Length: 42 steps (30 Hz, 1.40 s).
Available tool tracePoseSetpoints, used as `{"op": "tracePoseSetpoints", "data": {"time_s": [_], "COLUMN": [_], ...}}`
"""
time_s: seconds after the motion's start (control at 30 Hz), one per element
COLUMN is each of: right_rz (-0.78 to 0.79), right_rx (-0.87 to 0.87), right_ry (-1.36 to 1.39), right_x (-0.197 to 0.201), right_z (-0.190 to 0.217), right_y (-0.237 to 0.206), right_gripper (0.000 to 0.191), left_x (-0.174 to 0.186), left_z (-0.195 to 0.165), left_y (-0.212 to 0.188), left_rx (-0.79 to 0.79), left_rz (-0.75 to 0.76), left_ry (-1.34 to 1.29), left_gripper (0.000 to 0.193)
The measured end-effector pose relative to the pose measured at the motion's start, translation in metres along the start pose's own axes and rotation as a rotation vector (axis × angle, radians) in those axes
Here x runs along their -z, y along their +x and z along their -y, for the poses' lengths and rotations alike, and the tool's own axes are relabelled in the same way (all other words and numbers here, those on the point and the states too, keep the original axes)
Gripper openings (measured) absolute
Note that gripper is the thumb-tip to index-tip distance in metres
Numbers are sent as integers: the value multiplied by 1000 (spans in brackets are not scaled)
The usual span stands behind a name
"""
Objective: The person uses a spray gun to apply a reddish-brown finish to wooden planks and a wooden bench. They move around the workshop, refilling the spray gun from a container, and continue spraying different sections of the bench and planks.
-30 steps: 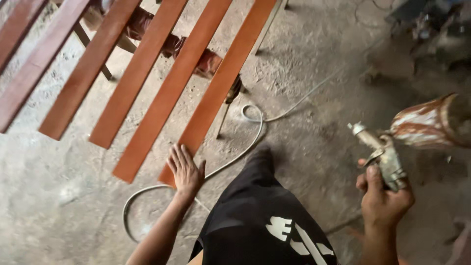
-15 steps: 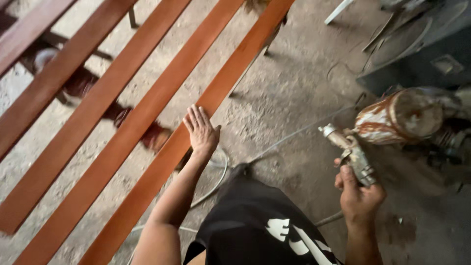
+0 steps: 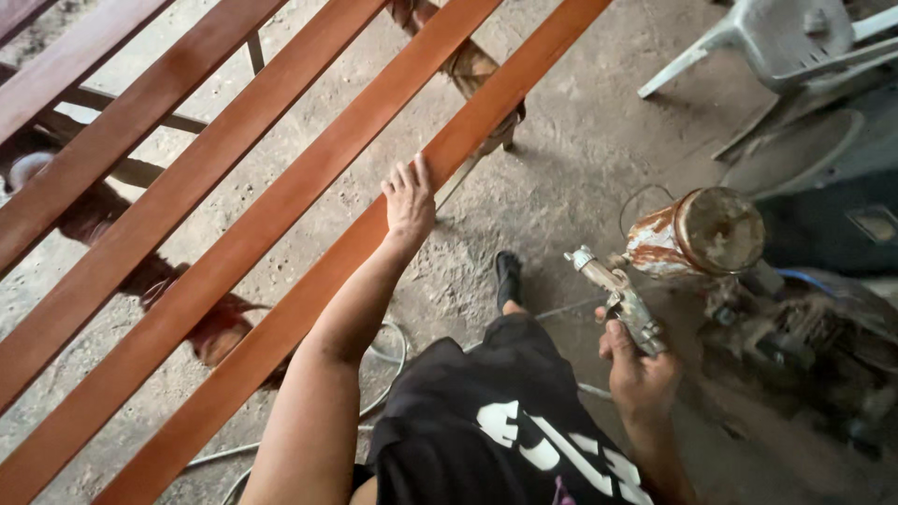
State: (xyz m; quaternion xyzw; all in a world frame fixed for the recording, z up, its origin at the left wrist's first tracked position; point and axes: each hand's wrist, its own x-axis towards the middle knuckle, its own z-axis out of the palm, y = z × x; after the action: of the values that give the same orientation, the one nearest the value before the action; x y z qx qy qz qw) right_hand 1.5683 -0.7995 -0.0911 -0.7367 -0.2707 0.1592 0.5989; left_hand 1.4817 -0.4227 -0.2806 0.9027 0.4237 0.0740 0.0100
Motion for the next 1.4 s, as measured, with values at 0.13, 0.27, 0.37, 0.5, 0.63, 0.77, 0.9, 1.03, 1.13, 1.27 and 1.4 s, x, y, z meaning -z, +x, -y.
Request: {"op": "tracePoseSetpoints", "data": {"time_s": [0.13,0.27,0.37,0.5,0.63,0.77,0.9,1.03,1.13,1.27,1.4], "right_rz": [70,147,210,232,239,224,254,286,261,281,470], "right_rx": [79,-9,-105,-114,-124,-208,-223,-262,-156,-158,-51], "right_ry": [25,103,15,170,187,201,149,160,112,-1,5], "right_x": [19,41,60,59,53,34,20,9,-6,-20,-22], "right_z": [-33,-51,-56,-62,-61,-58,-52,-51,-53,-51,-52], "right_y": [95,160,211,258,284,293,302,311,307,307,318], "right_gripper": [13,13,14,13,15,24,26,25,24,27,44], "left_x": [-14,-9,5,21,30,34,28,8,-3,-9,-15], "left_z": [-46,-53,-37,-9,12,34,56,76,93,118,119], "left_y": [43,67,62,58,66,75,89,102,110,108,97], "left_rx": [49,164,209,219,225,230,287,220,238,214,182], "left_rz": [-221,15,299,435,536,657,891,903,881,854,749], "left_ry": [184,72,-147,-417,-642,-842,-1027,-1071,-930,-930,-749], "left_gripper": [70,76,73,63,67,61,57,45,37,34,45]}}
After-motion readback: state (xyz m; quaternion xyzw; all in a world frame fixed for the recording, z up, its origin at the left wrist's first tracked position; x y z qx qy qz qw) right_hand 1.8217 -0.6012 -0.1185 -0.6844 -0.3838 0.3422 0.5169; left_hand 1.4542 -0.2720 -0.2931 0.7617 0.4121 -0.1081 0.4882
